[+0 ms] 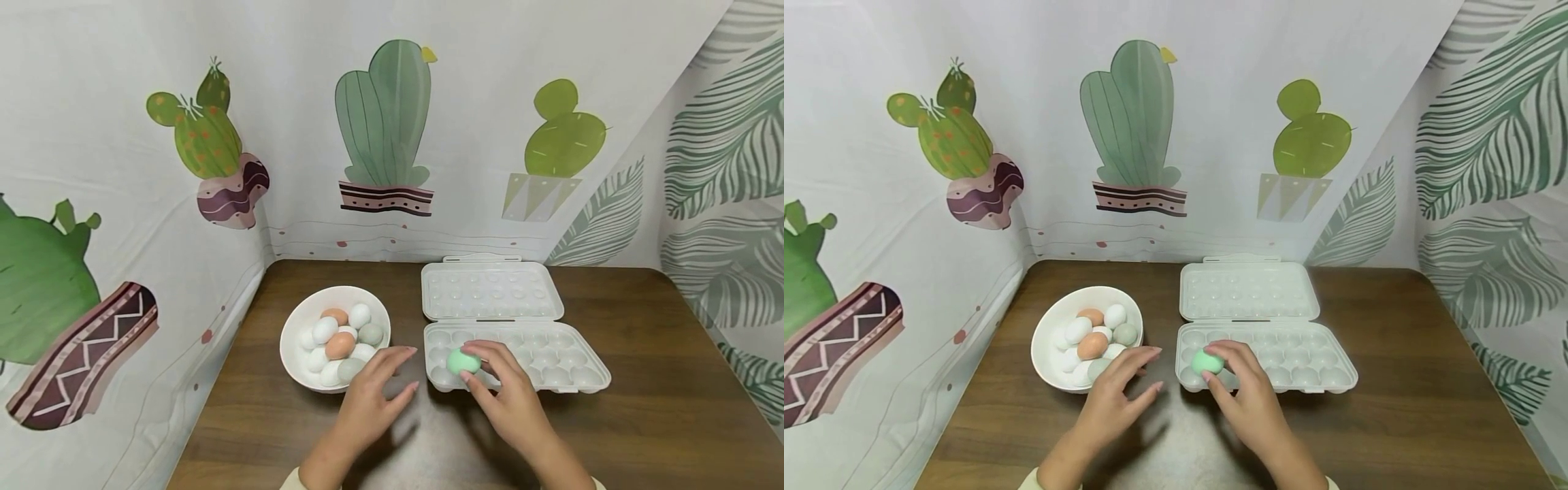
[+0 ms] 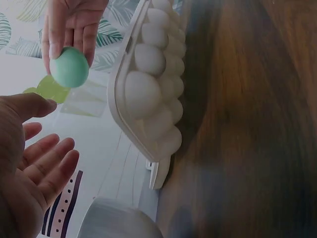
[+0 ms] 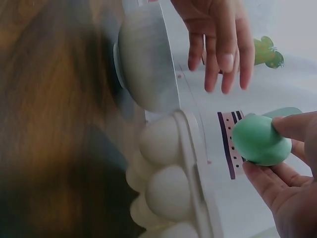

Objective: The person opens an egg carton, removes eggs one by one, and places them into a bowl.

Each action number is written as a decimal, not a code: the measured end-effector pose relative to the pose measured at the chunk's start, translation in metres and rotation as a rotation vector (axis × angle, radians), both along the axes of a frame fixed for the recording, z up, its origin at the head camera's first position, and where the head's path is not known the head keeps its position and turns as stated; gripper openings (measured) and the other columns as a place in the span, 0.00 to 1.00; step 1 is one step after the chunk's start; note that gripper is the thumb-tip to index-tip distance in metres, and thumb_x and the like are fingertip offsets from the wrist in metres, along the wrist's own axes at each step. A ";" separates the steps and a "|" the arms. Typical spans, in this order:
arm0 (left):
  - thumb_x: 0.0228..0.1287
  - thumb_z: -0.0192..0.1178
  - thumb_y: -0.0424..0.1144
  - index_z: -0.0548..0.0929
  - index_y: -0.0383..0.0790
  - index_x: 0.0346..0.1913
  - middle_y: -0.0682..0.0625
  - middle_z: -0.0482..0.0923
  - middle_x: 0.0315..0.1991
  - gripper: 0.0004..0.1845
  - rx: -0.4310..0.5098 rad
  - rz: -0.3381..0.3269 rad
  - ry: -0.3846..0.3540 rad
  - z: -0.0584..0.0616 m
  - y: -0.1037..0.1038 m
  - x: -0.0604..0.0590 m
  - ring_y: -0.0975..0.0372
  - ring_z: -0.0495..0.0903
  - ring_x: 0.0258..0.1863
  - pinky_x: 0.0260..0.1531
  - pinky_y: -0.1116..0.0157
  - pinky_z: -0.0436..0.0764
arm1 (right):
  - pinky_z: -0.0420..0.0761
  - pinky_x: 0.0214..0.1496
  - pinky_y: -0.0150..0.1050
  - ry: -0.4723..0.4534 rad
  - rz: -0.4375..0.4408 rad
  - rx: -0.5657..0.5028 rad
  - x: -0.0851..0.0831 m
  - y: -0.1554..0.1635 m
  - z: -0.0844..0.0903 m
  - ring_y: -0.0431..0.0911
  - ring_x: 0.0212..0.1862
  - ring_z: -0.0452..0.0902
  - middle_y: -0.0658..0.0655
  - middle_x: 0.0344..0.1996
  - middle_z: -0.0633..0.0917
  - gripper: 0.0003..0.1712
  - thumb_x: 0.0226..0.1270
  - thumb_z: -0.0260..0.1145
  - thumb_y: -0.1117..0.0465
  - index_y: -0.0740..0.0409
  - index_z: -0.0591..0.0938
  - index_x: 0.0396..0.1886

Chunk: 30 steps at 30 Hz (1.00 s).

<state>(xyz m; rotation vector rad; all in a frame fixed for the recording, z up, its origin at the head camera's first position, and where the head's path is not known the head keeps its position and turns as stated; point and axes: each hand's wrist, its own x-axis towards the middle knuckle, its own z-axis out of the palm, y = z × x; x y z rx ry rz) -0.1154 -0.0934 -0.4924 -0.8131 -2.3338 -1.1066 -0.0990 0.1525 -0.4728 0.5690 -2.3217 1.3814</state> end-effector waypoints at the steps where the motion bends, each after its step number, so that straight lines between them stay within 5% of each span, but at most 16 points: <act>1: 0.57 0.74 0.35 0.79 0.47 0.64 0.50 0.81 0.56 0.30 0.004 -0.005 -0.002 -0.001 0.001 0.001 0.63 0.84 0.46 0.44 0.71 0.84 | 0.79 0.59 0.24 -0.010 0.009 -0.013 0.001 -0.002 -0.001 0.37 0.60 0.77 0.52 0.58 0.80 0.26 0.63 0.72 0.70 0.51 0.81 0.59; 8: 0.55 0.76 0.37 0.79 0.45 0.64 0.49 0.81 0.57 0.31 0.024 -0.044 -0.012 -0.004 0.006 0.005 0.64 0.85 0.41 0.43 0.70 0.84 | 0.80 0.60 0.28 -0.049 0.074 -0.076 0.008 -0.014 -0.007 0.36 0.61 0.76 0.55 0.58 0.79 0.24 0.64 0.71 0.69 0.53 0.80 0.60; 16: 0.59 0.74 0.39 0.77 0.46 0.65 0.49 0.81 0.56 0.30 0.046 -0.111 -0.044 -0.005 0.016 0.011 0.60 0.85 0.47 0.44 0.73 0.84 | 0.82 0.58 0.29 -0.072 0.130 -0.129 0.012 -0.020 -0.010 0.38 0.58 0.78 0.56 0.57 0.79 0.24 0.64 0.70 0.70 0.54 0.79 0.60; 30: 0.58 0.74 0.37 0.79 0.44 0.63 0.51 0.81 0.55 0.29 0.063 -0.092 -0.027 -0.007 0.026 0.013 0.63 0.84 0.48 0.42 0.68 0.85 | 0.83 0.58 0.31 -0.128 0.177 -0.183 0.011 -0.026 -0.018 0.40 0.59 0.79 0.55 0.57 0.79 0.25 0.64 0.71 0.68 0.54 0.79 0.60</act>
